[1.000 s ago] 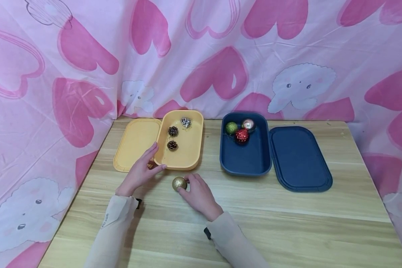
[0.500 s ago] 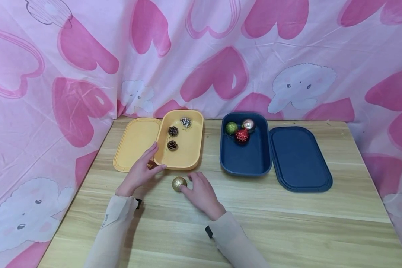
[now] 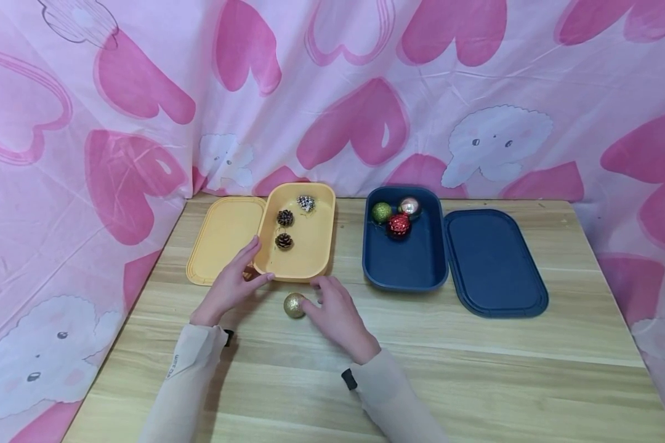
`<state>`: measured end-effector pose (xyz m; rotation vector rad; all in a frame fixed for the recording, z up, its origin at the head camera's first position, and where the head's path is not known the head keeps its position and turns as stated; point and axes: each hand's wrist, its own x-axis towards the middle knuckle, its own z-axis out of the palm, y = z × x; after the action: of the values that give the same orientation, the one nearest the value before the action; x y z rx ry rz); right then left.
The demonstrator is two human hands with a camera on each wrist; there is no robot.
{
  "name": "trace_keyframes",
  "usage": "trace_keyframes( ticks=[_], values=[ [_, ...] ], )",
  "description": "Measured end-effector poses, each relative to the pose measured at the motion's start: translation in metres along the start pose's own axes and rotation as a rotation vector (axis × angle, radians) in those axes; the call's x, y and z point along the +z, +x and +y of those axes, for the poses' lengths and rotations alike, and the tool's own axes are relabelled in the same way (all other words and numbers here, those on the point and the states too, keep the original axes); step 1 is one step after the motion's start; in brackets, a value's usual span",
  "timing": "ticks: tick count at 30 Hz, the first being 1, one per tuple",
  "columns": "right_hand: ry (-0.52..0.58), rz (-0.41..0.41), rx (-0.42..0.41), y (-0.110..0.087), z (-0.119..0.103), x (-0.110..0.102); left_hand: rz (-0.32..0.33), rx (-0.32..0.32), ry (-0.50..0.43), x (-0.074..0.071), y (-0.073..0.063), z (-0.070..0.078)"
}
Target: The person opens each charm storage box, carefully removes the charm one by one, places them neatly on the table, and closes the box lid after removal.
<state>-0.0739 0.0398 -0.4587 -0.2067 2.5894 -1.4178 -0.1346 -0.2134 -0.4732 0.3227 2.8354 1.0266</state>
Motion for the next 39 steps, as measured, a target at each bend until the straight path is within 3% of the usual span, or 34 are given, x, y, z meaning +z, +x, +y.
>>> trace_keyframes(
  ticks=[13,26,31,39],
  values=[
    [0.017,0.148,-0.098,0.007,-0.004,-0.039,-0.001,-0.002,0.005,0.0,-0.001,0.001],
    [-0.078,0.215,-0.026,0.023,0.014,-0.086,0.002,-0.001,0.001,0.0,-0.001,0.001],
    [-0.13,0.244,-0.048,0.031,0.026,-0.109,0.001,-0.005,-0.005,0.0,0.0,0.001],
    [-0.199,0.224,0.008,0.042,0.045,-0.135,-0.006,-0.015,-0.016,0.0,0.0,0.0]
  ],
)
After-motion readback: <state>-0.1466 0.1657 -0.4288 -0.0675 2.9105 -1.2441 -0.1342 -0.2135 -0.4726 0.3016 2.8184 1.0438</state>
